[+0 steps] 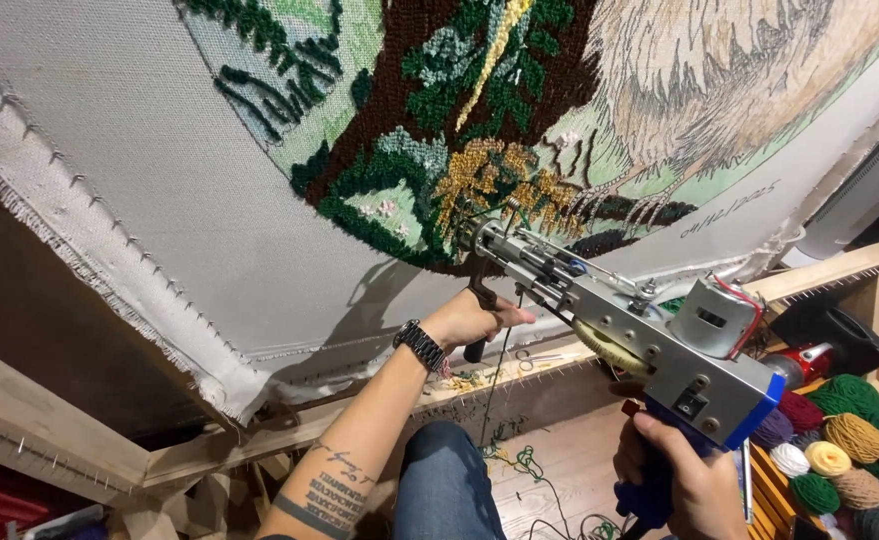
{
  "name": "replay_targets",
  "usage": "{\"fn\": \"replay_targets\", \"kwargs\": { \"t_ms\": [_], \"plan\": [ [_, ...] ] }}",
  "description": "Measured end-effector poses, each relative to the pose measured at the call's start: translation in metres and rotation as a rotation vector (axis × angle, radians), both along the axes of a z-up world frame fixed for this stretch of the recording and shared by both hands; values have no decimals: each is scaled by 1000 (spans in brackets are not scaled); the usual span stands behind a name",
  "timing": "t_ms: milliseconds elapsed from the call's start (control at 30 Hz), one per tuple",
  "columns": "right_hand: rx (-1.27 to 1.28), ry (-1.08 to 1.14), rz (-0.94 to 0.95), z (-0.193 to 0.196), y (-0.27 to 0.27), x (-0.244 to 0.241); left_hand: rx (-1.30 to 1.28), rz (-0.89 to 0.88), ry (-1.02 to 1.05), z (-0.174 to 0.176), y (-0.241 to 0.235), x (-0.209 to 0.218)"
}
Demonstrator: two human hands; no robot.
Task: The person uses a tufting gun to apply yarn into a canvas stretched on a wooden frame, creating a forest scene with green and brown yarn. The person holds the gun with both hands and moves it across the canvas to add texture and color.
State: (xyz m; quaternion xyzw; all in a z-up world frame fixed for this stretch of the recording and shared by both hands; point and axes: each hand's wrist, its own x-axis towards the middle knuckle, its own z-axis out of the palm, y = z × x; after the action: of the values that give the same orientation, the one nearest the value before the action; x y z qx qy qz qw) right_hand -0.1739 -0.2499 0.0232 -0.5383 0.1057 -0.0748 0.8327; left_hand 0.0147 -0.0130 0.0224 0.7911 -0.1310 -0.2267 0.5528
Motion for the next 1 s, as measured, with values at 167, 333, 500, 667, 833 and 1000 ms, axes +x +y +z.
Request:
{"fn": "replay_targets", "kwargs": {
  "t_ms": [167, 333, 500, 667, 833, 1000],
  "plan": [
    [-26, 26, 25, -6, 4, 3, 174, -53, -114, -29, 7, 14],
    [-66, 42, 46, -7, 13, 7, 252, -95, -106, -33, 17, 14],
    [-73, 39, 97, 4, 26, 12, 270, -80, -89, -39, 25, 22],
    [-115, 62, 67, 16, 38, 15, 244, -51, -73, -40, 28, 30],
    [-119, 114, 26, 19, 53, 22, 184, 5, -22, -27, 33, 30],
    [-178, 192, -31, 22, 79, 27, 17, 177, 180, -42, 35, 56]
  ]
}}
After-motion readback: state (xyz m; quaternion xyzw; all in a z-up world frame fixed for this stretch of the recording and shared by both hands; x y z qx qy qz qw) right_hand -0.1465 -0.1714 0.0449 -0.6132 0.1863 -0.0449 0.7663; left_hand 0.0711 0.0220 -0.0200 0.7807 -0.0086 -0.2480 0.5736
